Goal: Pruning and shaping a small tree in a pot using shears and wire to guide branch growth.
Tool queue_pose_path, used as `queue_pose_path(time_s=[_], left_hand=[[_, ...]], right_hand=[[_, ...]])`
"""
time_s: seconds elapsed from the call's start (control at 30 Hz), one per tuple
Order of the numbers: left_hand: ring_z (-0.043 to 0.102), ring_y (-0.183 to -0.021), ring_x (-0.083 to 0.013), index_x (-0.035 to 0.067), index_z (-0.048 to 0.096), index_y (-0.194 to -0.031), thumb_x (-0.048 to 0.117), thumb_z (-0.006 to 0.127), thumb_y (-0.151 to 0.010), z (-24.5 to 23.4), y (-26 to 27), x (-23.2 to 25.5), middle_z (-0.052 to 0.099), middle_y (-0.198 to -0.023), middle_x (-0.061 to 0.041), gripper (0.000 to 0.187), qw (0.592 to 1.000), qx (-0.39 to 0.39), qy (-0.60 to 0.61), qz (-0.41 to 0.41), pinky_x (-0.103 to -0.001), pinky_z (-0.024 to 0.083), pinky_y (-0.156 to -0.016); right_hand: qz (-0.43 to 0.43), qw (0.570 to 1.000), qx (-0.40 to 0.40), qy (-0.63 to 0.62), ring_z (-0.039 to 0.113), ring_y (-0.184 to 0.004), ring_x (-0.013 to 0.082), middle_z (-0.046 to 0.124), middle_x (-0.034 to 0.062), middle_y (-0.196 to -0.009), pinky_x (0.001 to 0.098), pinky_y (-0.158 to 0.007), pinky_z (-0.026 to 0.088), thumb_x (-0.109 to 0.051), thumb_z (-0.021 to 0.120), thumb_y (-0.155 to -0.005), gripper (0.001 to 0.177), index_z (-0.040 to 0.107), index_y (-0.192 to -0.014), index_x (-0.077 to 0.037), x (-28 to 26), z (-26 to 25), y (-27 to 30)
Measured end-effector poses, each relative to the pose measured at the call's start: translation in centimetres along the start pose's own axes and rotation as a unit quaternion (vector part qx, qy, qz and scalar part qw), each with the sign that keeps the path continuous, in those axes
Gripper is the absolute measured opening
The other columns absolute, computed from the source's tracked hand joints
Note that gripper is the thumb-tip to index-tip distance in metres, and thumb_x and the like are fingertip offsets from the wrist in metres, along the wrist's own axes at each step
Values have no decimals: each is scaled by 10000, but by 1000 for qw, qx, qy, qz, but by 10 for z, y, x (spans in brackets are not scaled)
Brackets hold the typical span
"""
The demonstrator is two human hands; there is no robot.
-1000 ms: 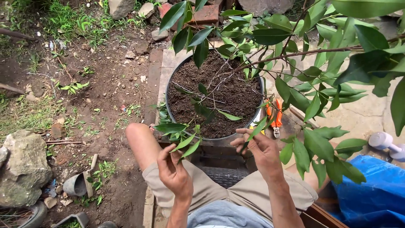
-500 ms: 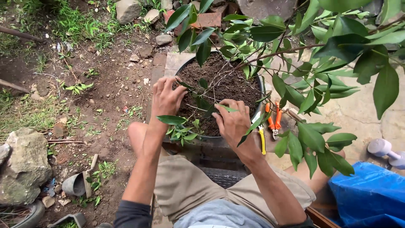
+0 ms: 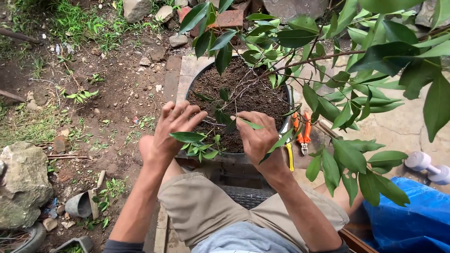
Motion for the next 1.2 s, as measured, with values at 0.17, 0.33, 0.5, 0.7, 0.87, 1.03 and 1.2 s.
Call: queue_pose_path(time_s=[0.17,0.33,0.5,0.7,0.87,1.03,1.2], left_hand=[[601,-1002,-170,267,765,-1064,101,779,-876,-3,7,15,682,-939,50,251,980,42,169,-97,-334,381,-958],[606,-885,-156,269,793,-971,242,831,-886,-5,4,22,705,-840,81,97,942,102,266,-179,-290,398,-885],[620,-886,-184,226,822,-982,166,821,-882,0,18,31,767,-891,41,116,891,138,339,-268,-296,457,-883],[517,-706,-161,56,690,-887,106,600,-1078,37,121,60,569,-718,-44,217,783,184,297,-514,-355,483,-761],[561,-826,-192,16,600,-1059,70,461,-1042,-32,100,120,587,-915,-91,150,677,316,312,-587,-287,493,-765],[669,-888,-274,25,692,-1136,-15,539,-990,-54,50,160,634,-1018,-146,215,857,195,366,-304,-371,601,-831],[713,-989,-202,28,603,-1326,106,647,-995,-48,-17,139,690,-1134,-134,343,776,87,490,-388,-301,624,-894]], right_hand=[[-64,991,40,115,662,-871,180,719,41,-931,326,-836,519,-136,604,-1018,135,701,-926,-124,-10,33,15],[-80,988,82,103,648,-801,131,653,-12,-842,280,-780,544,-146,632,-1022,38,621,-1021,-182,32,67,78],[63,981,-120,-136,628,-605,194,573,18,-662,302,-626,552,52,565,-949,210,719,-1053,-45,2,-23,0],[287,915,-59,-277,553,-460,154,651,42,-559,267,-499,500,-48,648,-979,127,774,-989,-55,32,-30,57],[523,745,-44,-411,402,-558,57,700,33,-827,185,-469,263,-123,602,-1012,204,763,-1089,-26,44,-14,127],[548,672,-27,-497,504,-636,85,592,91,-858,168,-518,347,-89,579,-1023,188,717,-1070,30,29,-3,150],[425,742,-48,-517,460,-646,95,541,0,-681,235,-592,364,-212,576,-1041,231,705,-1024,-22,-1,-21,110]])
Point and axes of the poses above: each hand's wrist, its own y-axis away from the middle knuckle, its own z-axis out of the palm, x = y × z, the point moved 5 cm from there along -y, towards the middle knuckle
